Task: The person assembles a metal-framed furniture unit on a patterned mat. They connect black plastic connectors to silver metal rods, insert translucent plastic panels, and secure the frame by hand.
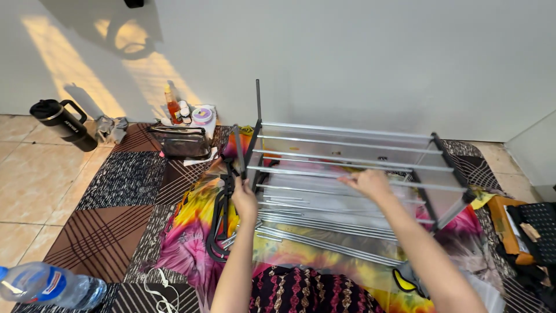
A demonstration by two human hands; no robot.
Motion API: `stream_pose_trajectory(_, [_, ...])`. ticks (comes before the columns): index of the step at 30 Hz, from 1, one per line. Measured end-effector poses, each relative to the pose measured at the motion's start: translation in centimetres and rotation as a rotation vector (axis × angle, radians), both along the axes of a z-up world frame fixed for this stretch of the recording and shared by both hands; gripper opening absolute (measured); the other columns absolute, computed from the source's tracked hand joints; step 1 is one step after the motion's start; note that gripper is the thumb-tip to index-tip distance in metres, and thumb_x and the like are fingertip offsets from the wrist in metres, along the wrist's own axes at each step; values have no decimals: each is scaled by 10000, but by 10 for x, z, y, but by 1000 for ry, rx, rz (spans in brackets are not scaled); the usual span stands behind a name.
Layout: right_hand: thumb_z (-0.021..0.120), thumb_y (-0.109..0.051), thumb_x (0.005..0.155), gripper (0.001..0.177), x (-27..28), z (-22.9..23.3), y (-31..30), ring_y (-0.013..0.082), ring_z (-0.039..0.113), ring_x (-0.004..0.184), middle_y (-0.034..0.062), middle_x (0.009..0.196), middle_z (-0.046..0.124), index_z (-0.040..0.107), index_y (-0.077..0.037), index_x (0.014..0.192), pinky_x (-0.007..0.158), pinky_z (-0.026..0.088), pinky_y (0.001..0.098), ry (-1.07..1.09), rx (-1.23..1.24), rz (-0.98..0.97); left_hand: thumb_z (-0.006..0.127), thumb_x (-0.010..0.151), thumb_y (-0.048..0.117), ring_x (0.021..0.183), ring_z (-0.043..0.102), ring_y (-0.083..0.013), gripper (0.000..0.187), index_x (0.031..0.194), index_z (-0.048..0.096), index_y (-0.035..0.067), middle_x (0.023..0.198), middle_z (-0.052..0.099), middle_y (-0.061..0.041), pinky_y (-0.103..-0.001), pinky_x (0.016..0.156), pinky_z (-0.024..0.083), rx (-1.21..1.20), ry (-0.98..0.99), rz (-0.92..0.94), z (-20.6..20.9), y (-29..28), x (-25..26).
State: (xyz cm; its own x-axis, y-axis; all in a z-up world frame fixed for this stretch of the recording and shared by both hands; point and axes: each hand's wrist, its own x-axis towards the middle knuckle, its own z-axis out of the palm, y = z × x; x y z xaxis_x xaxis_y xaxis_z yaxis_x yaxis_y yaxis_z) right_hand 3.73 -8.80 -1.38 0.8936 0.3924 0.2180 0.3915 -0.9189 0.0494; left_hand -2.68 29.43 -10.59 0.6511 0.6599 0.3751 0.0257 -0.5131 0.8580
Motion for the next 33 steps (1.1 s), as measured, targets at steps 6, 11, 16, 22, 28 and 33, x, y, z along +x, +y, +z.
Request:
stream_pose_trajectory(6, [513, -747, 856, 656, 18, 20, -54, 330, 718, 770, 132, 749, 728, 785, -151, 881, 720, 573, 445, 28, -13, -73, 585, 1019, 150, 827, 676, -472, 149, 1048, 615, 7, 883, 696, -270, -489, 670, 523, -51, -44, -149, 38, -61, -24])
stream_pose_trajectory(11, [608, -606, 879, 565, 23, -8, -93, 257, 590, 1206, 73, 1189, 687, 693, -118, 1150, 1035, 449, 423, 56, -74, -139, 597, 1012, 123, 777, 622, -464, 134, 1031, 599, -9, 883, 672, -260, -462, 676, 515, -121, -11, -289, 33, -105, -60])
stream_pose_trajectory(16, [681, -443, 841, 521, 28, -47, -101, 247, 435, 1396, 71, 1399, 551, 619, -138, 1258, 1209, 271, 463, 292, -307, -283, 609, 1002, 214, 799, 639, -420, 213, 976, 567, 7, 927, 656, -187, -472, 668, 491, -15, 130, -328, 23, -109, -84])
stream_pose_trajectory(22, [720, -464, 758, 698, -8, -39, -43, 327, 438, 1352, 175, 1386, 527, 564, -74, 1316, 1133, 286, 524, 118, -104, -156, 694, 908, 327, 971, 623, -404, 339, 1054, 606, 34, 1034, 633, -174, -466, 796, 493, 91, 148, -424, 45, -87, -99])
stream_pose_trajectory(28, [542, -340, 1003, 411, -15, -31, 66, 382, 504, 1323, 190, 1385, 573, 601, -56, 1294, 1114, 372, 474, -57, 510, 165, 737, 902, 309, 1109, 615, -332, 399, 1140, 604, 18, 1117, 625, -149, -410, 978, 475, -8, -250, -582, 89, -65, -76])
stream_pose_trajectory(33, [494, -401, 1005, 370, -4, -35, 97, 322, 509, 1309, 113, 1295, 632, 661, -139, 1206, 1138, 272, 497, 7, 400, 167, 763, 898, 309, 909, 620, -201, 390, 1105, 634, 5, 914, 650, -67, -337, 858, 485, -312, -68, -1129, 123, -56, -25])
